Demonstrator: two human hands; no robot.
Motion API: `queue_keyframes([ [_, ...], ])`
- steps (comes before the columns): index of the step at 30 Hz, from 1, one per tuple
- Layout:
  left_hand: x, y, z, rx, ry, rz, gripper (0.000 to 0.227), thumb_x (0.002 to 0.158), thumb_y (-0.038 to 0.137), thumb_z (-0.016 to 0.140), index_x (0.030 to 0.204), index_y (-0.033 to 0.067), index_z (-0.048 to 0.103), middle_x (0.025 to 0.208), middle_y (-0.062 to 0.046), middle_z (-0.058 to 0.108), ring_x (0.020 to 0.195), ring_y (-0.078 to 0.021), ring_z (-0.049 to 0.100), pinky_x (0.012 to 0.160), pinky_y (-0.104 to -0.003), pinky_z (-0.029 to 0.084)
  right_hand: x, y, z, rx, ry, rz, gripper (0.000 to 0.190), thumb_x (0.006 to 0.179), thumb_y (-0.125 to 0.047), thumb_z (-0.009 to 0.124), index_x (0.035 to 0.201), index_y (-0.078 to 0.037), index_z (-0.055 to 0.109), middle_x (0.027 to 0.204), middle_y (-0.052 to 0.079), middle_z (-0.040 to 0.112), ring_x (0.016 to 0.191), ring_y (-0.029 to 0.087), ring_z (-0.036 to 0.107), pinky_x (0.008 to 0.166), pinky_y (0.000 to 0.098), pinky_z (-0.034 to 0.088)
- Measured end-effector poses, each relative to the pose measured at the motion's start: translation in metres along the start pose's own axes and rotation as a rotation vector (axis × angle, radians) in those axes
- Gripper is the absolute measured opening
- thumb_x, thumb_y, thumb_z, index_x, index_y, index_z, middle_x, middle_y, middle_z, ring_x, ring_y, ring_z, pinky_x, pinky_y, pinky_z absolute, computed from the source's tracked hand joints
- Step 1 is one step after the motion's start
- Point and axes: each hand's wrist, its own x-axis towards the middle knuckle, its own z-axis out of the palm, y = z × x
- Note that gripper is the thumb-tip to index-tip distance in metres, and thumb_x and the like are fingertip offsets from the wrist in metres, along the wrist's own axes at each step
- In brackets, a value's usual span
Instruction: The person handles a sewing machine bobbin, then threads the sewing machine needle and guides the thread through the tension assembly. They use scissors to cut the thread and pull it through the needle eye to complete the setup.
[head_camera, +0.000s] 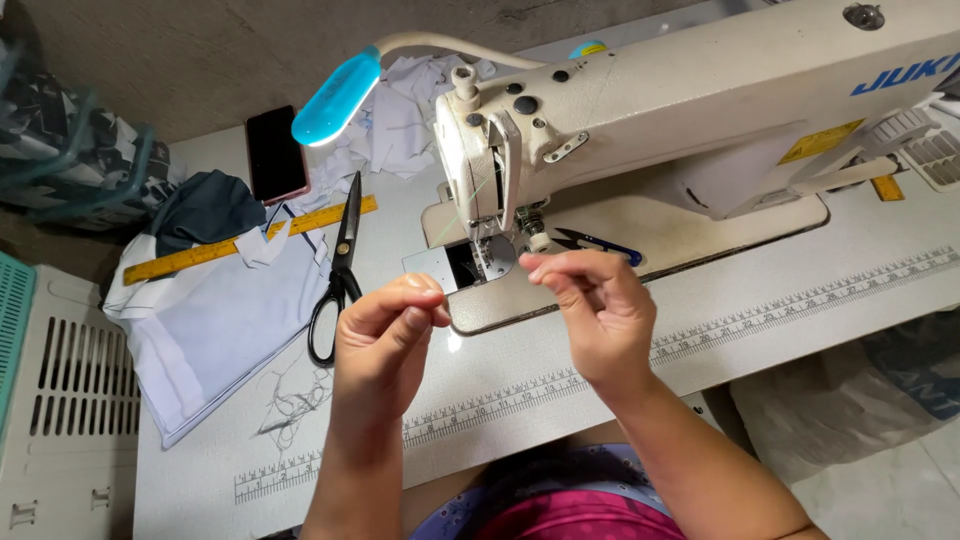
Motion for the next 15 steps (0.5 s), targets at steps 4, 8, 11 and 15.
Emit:
queue_keyframes([
  [4, -0.004, -0.018, -0.007, 0.045, 0.050, -0.066, 0.016, 0.088, -0.003, 0.056, 0.100, -0.0102, 0.065, 0.074, -0.022, 0.057, 0.077, -0.0234, 0.053, 0.073, -0.033, 0.044, -0.008, 0.016, 0.001, 0.190, 0.007, 0.117, 0.007, 0.089, 0.008, 0.057, 0.089, 0.003, 0.052, 0.078, 0.017, 0.066, 0.085, 0.028, 0.070, 0.077, 0.0372, 0.060],
  [8, -0.004, -0.030, 0.001, 0.203, 0.130, -0.171, 0.019, 0.090, 0.000, 0.057, 0.104, -0.0084, 0.067, 0.082, -0.017, 0.064, 0.082, -0.0167, 0.059, 0.079, -0.027, 0.047, -0.009, 0.024, -0.002, 0.427, 0.109, 0.249, 0.012, 0.093, 0.008, 0.051, 0.092, -0.003, 0.044, 0.080, 0.017, 0.063, 0.089, 0.031, 0.070, 0.078, 0.0371, 0.061],
  [11, 0.003, -0.029, 0.015, 0.334, 0.134, -0.240, 0.017, 0.090, 0.003, 0.059, 0.102, -0.0034, 0.069, 0.080, -0.013, 0.067, 0.082, -0.0133, 0.059, 0.079, -0.026, 0.048, 0.012, 0.016, -0.013, 0.404, 0.107, 0.157, 0.016, 0.094, 0.008, 0.049, 0.092, -0.006, 0.041, 0.080, 0.018, 0.060, 0.089, 0.032, 0.070, 0.077, 0.0379, 0.062],
  [15, 0.011, -0.036, 0.031, 0.463, 0.121, -0.227, 0.017, 0.090, 0.004, 0.060, 0.102, 0.0003, 0.071, 0.081, -0.013, 0.068, 0.081, -0.0129, 0.060, 0.077, -0.026, 0.048, 0.034, 0.005, -0.019, 0.386, 0.051, 0.087, 0.018, 0.096, 0.007, 0.048, 0.091, -0.007, 0.037, 0.081, 0.018, 0.059, 0.091, 0.031, 0.069, 0.080, 0.0371, 0.061],
])
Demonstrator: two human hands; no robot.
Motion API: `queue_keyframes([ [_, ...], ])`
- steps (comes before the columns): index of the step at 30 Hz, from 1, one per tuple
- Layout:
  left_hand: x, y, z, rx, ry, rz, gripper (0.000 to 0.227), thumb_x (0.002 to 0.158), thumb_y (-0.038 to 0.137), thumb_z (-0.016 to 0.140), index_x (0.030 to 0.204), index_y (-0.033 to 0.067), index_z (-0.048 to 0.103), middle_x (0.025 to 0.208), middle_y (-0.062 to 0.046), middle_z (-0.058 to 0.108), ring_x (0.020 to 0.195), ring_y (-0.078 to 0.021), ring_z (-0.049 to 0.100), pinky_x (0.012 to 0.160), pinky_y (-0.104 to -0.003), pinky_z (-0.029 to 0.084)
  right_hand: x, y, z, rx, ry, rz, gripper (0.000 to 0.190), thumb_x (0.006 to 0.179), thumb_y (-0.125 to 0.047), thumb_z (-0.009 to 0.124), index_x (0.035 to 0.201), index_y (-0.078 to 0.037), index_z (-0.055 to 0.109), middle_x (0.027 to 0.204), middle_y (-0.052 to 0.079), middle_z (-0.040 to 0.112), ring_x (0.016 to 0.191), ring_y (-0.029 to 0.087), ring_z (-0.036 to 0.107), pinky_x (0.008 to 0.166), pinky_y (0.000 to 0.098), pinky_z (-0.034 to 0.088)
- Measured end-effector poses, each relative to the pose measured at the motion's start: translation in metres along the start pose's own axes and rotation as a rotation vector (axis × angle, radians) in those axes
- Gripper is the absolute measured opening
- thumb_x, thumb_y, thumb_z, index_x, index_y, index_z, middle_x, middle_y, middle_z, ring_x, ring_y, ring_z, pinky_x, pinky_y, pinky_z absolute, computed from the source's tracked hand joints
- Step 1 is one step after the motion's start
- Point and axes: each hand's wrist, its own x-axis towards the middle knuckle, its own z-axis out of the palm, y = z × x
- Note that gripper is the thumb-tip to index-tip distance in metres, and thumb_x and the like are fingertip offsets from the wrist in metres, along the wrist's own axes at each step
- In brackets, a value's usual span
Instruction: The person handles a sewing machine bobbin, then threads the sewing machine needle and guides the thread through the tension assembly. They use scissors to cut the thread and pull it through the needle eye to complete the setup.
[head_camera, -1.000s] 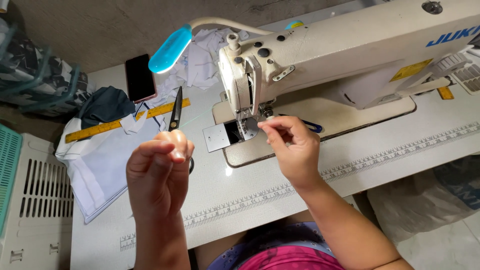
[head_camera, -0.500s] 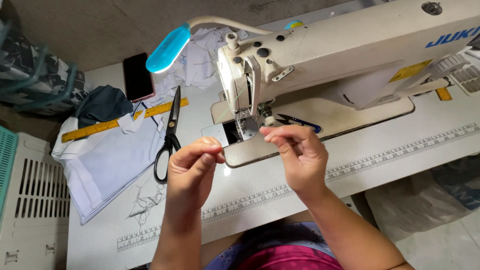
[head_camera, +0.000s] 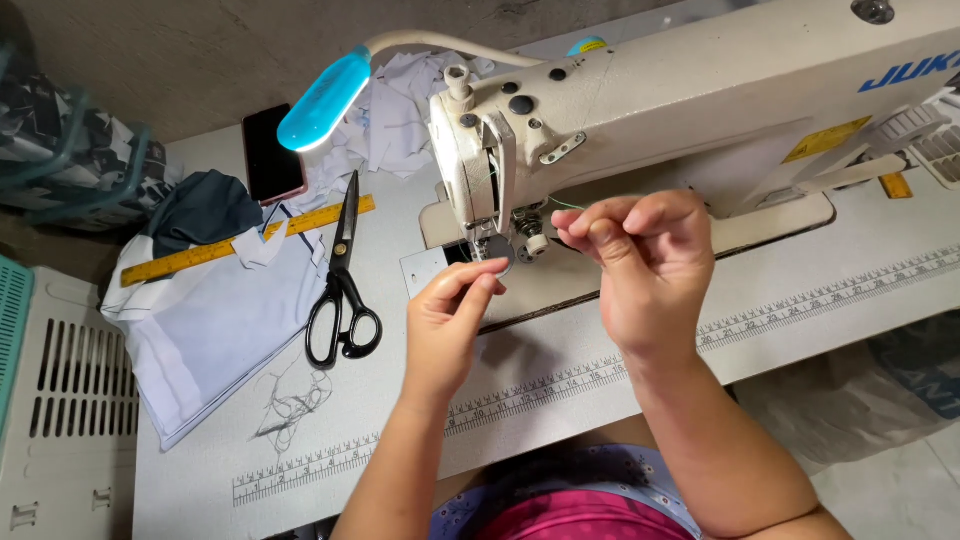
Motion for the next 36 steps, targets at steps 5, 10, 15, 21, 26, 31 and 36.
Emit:
queue_keyframes([
  [5, 0.007, -0.010, 0.023, 0.329, 0.296, 0.250, 0.019, 0.087, 0.010, 0.067, 0.106, 0.0098, 0.071, 0.061, -0.003, 0.054, 0.058, -0.0097, 0.046, 0.061, -0.026, 0.043, -0.013, -0.019, 0.018, -0.207, -0.157, -0.008, 0.015, 0.093, 0.006, 0.049, 0.084, -0.003, 0.042, 0.078, 0.019, 0.063, 0.088, 0.033, 0.069, 0.077, 0.0407, 0.060],
  [10, 0.016, -0.029, 0.040, 0.352, 0.440, 0.319, 0.016, 0.083, 0.008, 0.072, 0.099, 0.0088, 0.072, 0.052, -0.001, 0.040, 0.052, -0.0092, 0.037, 0.054, -0.026, 0.038, -0.040, -0.009, 0.019, -0.374, -0.207, -0.077, 0.015, 0.084, 0.009, 0.059, 0.076, -0.002, 0.052, 0.073, 0.015, 0.068, 0.079, 0.031, 0.072, 0.070, 0.0378, 0.060],
  [15, 0.023, -0.043, 0.048, 0.420, 0.524, 0.318, 0.011, 0.079, 0.006, 0.074, 0.090, 0.0093, 0.072, 0.049, 0.001, 0.035, 0.049, -0.0113, 0.039, 0.052, -0.026, 0.040, -0.044, -0.007, 0.016, -0.413, -0.172, -0.115, 0.015, 0.082, 0.011, 0.061, 0.076, 0.000, 0.054, 0.074, 0.016, 0.069, 0.077, 0.030, 0.072, 0.070, 0.0370, 0.061],
  [21, 0.028, -0.055, 0.048, 0.417, 0.578, 0.259, 0.008, 0.078, 0.007, 0.075, 0.078, 0.0105, 0.068, 0.048, 0.003, 0.032, 0.048, -0.0092, 0.036, 0.052, -0.025, 0.041, -0.040, -0.002, 0.010, -0.333, -0.183, -0.155, 0.009, 0.084, 0.010, 0.059, 0.084, 0.003, 0.055, 0.080, 0.018, 0.069, 0.082, 0.030, 0.072, 0.073, 0.0373, 0.060],
  [26, 0.021, -0.053, 0.039, 0.098, 0.413, 0.130, 0.004, 0.079, 0.003, 0.059, 0.077, 0.0066, 0.059, 0.057, 0.006, 0.029, 0.058, -0.0065, 0.032, 0.055, -0.023, 0.038, -0.026, 0.003, -0.007, -0.400, -0.139, -0.241, 0.006, 0.091, 0.006, 0.051, 0.096, 0.003, 0.052, 0.104, 0.023, 0.065, 0.101, 0.030, 0.065, 0.085, 0.0381, 0.056],
  [31, 0.014, -0.043, 0.035, -0.287, 0.309, 0.092, 0.005, 0.087, 0.010, 0.051, 0.083, 0.0096, 0.048, 0.069, 0.001, 0.036, 0.066, -0.0084, 0.035, 0.062, -0.024, 0.036, -0.019, 0.015, -0.024, -0.409, -0.095, -0.194, 0.007, 0.094, 0.005, 0.048, 0.099, 0.003, 0.052, 0.109, 0.023, 0.060, 0.100, 0.027, 0.064, 0.085, 0.0388, 0.056],
  [36, 0.006, -0.038, 0.028, -0.569, 0.270, 0.056, 0.005, 0.093, 0.019, 0.044, 0.091, 0.0150, 0.042, 0.093, -0.002, 0.045, 0.085, -0.0101, 0.044, 0.079, -0.026, 0.039, -0.022, 0.030, -0.034, -0.394, -0.066, -0.107, 0.007, 0.095, 0.003, 0.047, 0.099, 0.001, 0.052, 0.111, 0.020, 0.059, 0.095, 0.021, 0.064, 0.083, 0.0367, 0.056],
])
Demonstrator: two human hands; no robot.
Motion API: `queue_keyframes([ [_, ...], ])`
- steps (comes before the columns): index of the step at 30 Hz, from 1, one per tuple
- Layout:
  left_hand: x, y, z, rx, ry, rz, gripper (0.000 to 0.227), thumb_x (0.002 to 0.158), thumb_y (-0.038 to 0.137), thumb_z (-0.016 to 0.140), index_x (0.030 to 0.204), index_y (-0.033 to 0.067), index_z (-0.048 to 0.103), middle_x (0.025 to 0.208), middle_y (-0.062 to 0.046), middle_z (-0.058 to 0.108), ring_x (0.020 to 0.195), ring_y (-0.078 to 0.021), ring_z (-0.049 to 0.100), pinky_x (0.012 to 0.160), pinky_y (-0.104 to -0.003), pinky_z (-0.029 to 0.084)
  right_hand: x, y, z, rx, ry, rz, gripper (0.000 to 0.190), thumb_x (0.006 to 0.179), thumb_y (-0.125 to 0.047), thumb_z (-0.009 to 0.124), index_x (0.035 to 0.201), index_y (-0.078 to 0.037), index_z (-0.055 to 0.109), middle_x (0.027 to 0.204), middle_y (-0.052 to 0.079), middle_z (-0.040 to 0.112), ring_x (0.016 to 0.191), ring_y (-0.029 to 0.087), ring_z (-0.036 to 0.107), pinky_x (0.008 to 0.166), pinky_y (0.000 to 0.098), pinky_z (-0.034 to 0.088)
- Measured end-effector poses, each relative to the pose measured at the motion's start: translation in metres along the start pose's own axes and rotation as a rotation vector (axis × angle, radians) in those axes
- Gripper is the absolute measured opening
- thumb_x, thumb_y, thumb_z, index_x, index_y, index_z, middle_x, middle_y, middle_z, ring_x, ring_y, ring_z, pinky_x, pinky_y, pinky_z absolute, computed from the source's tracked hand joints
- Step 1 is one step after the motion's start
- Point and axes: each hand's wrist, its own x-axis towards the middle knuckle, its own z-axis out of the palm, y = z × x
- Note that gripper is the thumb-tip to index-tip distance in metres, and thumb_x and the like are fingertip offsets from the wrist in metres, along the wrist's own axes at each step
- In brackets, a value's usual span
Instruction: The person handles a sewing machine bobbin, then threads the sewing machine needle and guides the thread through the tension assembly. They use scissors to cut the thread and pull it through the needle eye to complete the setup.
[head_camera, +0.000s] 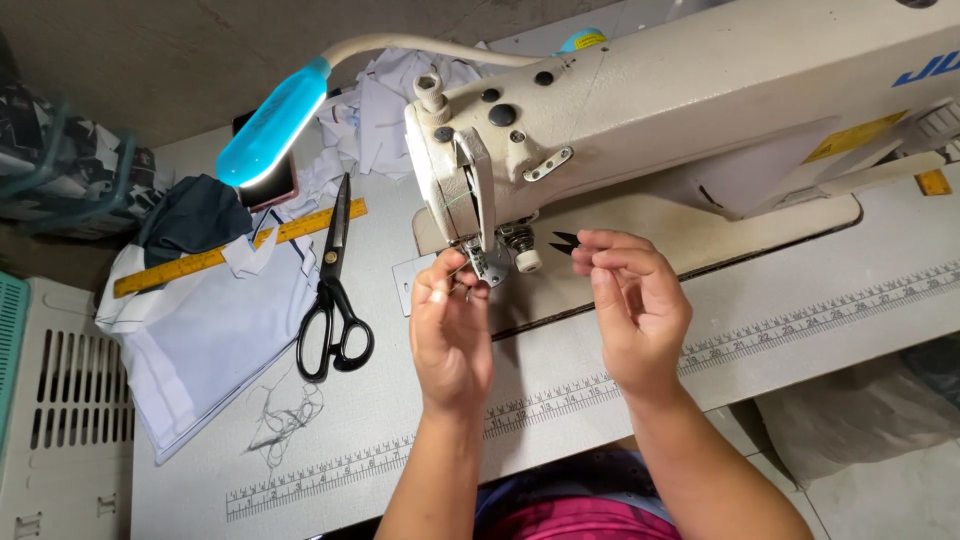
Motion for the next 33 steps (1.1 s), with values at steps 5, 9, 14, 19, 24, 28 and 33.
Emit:
queue_keyframes([
  [5, 0.003, -0.001, -0.021, -0.025, 0.000, -0.001, 0.004, 0.097, 0.015, 0.038, 0.098, 0.0110, 0.039, 0.085, -0.009, 0.052, 0.078, -0.0141, 0.050, 0.075, -0.026, 0.044, -0.005, 0.009, 0.002, 0.014, 0.007, 0.056, 0.007, 0.095, 0.003, 0.046, 0.099, 0.002, 0.052, 0.108, 0.019, 0.060, 0.089, 0.020, 0.065, 0.081, 0.0348, 0.057],
  [9, 0.007, 0.008, -0.021, 0.232, -0.016, 0.085, 0.005, 0.099, 0.014, 0.039, 0.096, 0.0101, 0.039, 0.078, -0.004, 0.046, 0.074, -0.0130, 0.045, 0.073, -0.026, 0.041, -0.008, 0.012, 0.003, 0.018, -0.009, 0.070, 0.007, 0.094, 0.005, 0.047, 0.097, 0.003, 0.053, 0.106, 0.018, 0.061, 0.085, 0.018, 0.065, 0.079, 0.0323, 0.057],
  [14, 0.009, 0.031, -0.009, 0.735, -0.084, 0.238, 0.004, 0.098, 0.008, 0.040, 0.095, 0.0063, 0.042, 0.075, -0.002, 0.043, 0.070, -0.0107, 0.037, 0.067, -0.025, 0.038, -0.009, 0.011, 0.004, -0.018, -0.008, 0.077, 0.009, 0.093, 0.007, 0.047, 0.097, 0.003, 0.054, 0.104, 0.018, 0.062, 0.082, 0.018, 0.065, 0.077, 0.0312, 0.057],
  [19, 0.020, 0.031, -0.024, 0.788, -0.076, 0.288, 0.004, 0.098, 0.008, 0.040, 0.097, 0.0051, 0.043, 0.075, -0.002, 0.043, 0.068, -0.0094, 0.036, 0.065, -0.025, 0.038, -0.008, 0.010, 0.004, -0.025, -0.011, 0.068, 0.010, 0.092, 0.008, 0.048, 0.097, 0.004, 0.055, 0.103, 0.018, 0.062, 0.082, 0.019, 0.065, 0.076, 0.0313, 0.058],
  [24, 0.021, 0.032, -0.035, 0.793, -0.042, 0.294, 0.003, 0.098, 0.005, 0.040, 0.098, 0.0052, 0.042, 0.075, -0.001, 0.043, 0.067, -0.0081, 0.036, 0.063, -0.023, 0.037, -0.007, 0.010, 0.005, -0.032, -0.023, 0.057, 0.010, 0.092, 0.008, 0.048, 0.096, 0.004, 0.055, 0.103, 0.018, 0.062, 0.081, 0.019, 0.065, 0.076, 0.0312, 0.058],
  [28, 0.022, 0.037, -0.038, 0.808, -0.025, 0.270, 0.003, 0.098, 0.004, 0.039, 0.098, 0.0051, 0.042, 0.075, 0.000, 0.043, 0.068, -0.0080, 0.038, 0.065, -0.023, 0.037, -0.007, 0.010, 0.006, -0.027, -0.020, 0.062, 0.010, 0.091, 0.009, 0.048, 0.096, 0.004, 0.056, 0.102, 0.018, 0.063, 0.082, 0.019, 0.066, 0.076, 0.0314, 0.058],
  [33, 0.021, 0.040, -0.043, 0.805, -0.007, 0.257, 0.003, 0.098, 0.003, 0.039, 0.098, 0.0053, 0.042, 0.074, 0.000, 0.042, 0.069, -0.0077, 0.038, 0.065, -0.023, 0.037, -0.007, 0.011, 0.005, -0.029, -0.024, 0.081, 0.010, 0.092, 0.008, 0.047, 0.097, 0.004, 0.056, 0.103, 0.018, 0.063, 0.082, 0.018, 0.065, 0.077, 0.0306, 0.057],
])
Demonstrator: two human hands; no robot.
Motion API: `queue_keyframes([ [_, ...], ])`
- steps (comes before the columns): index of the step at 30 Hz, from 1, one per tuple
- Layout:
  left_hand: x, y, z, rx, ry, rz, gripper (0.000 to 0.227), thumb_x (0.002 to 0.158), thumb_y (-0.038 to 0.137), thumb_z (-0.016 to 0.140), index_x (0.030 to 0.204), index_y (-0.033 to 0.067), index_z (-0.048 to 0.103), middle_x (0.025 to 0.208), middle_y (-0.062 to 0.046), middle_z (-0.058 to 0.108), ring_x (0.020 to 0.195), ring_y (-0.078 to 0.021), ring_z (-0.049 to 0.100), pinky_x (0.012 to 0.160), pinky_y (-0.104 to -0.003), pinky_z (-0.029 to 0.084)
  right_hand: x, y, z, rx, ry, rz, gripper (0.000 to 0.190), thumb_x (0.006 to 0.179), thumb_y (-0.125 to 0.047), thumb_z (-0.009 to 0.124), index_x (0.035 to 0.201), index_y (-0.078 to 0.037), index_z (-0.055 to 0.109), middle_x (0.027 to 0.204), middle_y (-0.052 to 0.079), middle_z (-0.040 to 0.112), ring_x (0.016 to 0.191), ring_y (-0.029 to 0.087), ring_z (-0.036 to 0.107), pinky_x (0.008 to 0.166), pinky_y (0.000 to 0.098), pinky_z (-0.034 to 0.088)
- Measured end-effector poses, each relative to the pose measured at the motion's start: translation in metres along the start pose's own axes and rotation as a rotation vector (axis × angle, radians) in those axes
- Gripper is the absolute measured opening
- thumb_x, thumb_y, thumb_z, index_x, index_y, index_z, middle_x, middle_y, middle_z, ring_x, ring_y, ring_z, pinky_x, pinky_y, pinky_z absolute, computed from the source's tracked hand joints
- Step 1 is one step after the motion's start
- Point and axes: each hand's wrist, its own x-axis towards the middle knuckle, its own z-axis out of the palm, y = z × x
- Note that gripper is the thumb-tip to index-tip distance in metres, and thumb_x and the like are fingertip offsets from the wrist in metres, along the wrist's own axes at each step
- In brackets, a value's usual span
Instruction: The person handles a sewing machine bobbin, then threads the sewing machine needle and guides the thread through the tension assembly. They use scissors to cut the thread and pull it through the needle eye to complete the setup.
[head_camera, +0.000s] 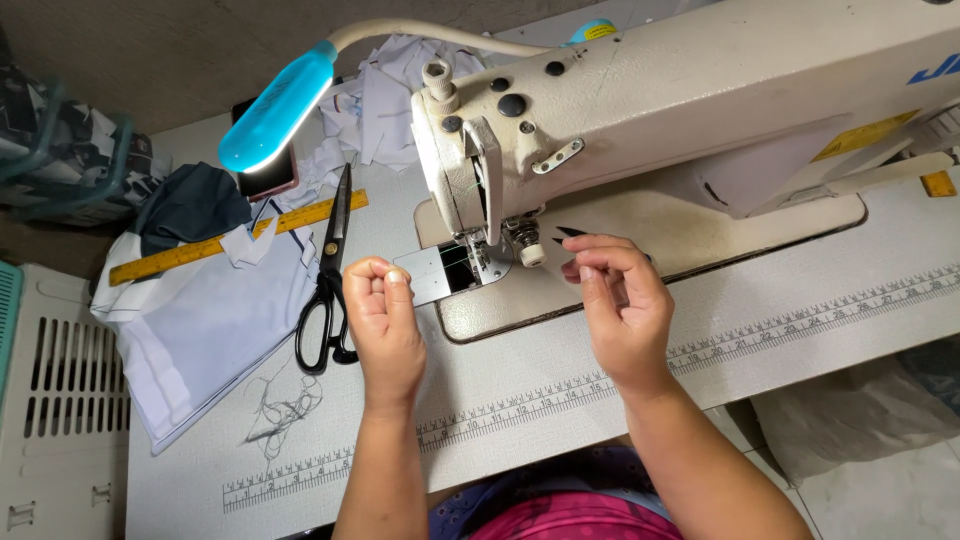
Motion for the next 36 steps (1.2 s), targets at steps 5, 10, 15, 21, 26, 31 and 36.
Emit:
queue_keyframes([
  [5, -0.003, 0.003, -0.003, -0.027, -0.013, -0.042, 0.003, 0.098, 0.003, 0.041, 0.098, 0.0061, 0.042, 0.072, 0.000, 0.044, 0.067, -0.0076, 0.039, 0.064, -0.022, 0.037, -0.001, 0.001, -0.001, -0.006, 0.000, -0.004, 0.010, 0.092, 0.008, 0.047, 0.097, 0.004, 0.055, 0.103, 0.017, 0.063, 0.083, 0.018, 0.065, 0.076, 0.0300, 0.057],
  [10, -0.005, 0.007, -0.006, -0.032, -0.013, -0.054, 0.003, 0.098, 0.003, 0.041, 0.097, 0.0059, 0.043, 0.072, -0.001, 0.045, 0.067, -0.0073, 0.039, 0.063, -0.022, 0.037, -0.002, 0.001, 0.000, -0.028, 0.001, -0.033, 0.011, 0.092, 0.008, 0.047, 0.097, 0.004, 0.056, 0.102, 0.017, 0.062, 0.082, 0.018, 0.065, 0.075, 0.0304, 0.057],
  [15, -0.005, 0.006, -0.007, -0.058, -0.049, -0.068, 0.002, 0.097, 0.003, 0.044, 0.097, 0.0055, 0.045, 0.071, 0.000, 0.045, 0.067, -0.0072, 0.038, 0.064, -0.023, 0.037, 0.003, -0.013, 0.003, -0.146, 0.022, -0.228, 0.008, 0.090, 0.004, 0.053, 0.095, 0.008, 0.058, 0.092, 0.019, 0.061, 0.072, 0.022, 0.062, 0.067, 0.0329, 0.057],
  [21, -0.010, 0.005, -0.010, -0.097, -0.076, -0.088, 0.002, 0.095, 0.003, 0.049, 0.096, 0.0043, 0.049, 0.074, -0.004, 0.051, 0.072, -0.0107, 0.044, 0.070, -0.024, 0.041, 0.055, -0.049, 0.016, -0.540, 0.003, -0.822, 0.007, 0.080, -0.008, 0.072, 0.086, -0.009, 0.075, 0.086, 0.010, 0.064, 0.079, 0.027, 0.054, 0.073, 0.0408, 0.049],
  [26, -0.009, 0.028, -0.008, 0.141, -0.056, 0.093, 0.033, 0.092, 0.025, 0.049, 0.118, 0.0050, 0.053, 0.120, -0.010, 0.049, 0.095, -0.0165, 0.049, 0.085, -0.028, 0.044, 0.080, -0.086, 0.013, -0.735, -0.165, -0.738, 0.013, 0.092, 0.000, 0.074, 0.101, -0.011, 0.073, 0.131, 0.019, 0.047, 0.129, 0.040, 0.036, 0.109, 0.0556, 0.033],
  [31, 0.005, 0.060, 0.007, 0.281, 0.088, 0.364, 0.027, 0.089, 0.019, 0.060, 0.112, 0.0061, 0.060, 0.100, -0.009, 0.049, 0.084, -0.0192, 0.045, 0.077, -0.029, 0.042, 0.062, -0.076, 0.004, -0.609, -0.105, -0.684, 0.013, 0.093, 0.007, 0.060, 0.102, -0.002, 0.065, 0.131, 0.022, 0.043, 0.127, 0.039, 0.040, 0.114, 0.0626, 0.039],
  [36, 0.030, 0.076, 0.029, 0.330, 0.001, 0.608, 0.019, 0.093, 0.010, 0.066, 0.112, 0.0074, 0.060, 0.091, -0.008, 0.052, 0.087, -0.0248, 0.052, 0.080, -0.033, 0.048, 0.029, -0.060, 0.002, -0.554, -0.118, -0.522, 0.016, 0.091, 0.009, 0.057, 0.101, -0.001, 0.063, 0.128, 0.025, 0.045, 0.124, 0.043, 0.043, 0.110, 0.0562, 0.042],
])
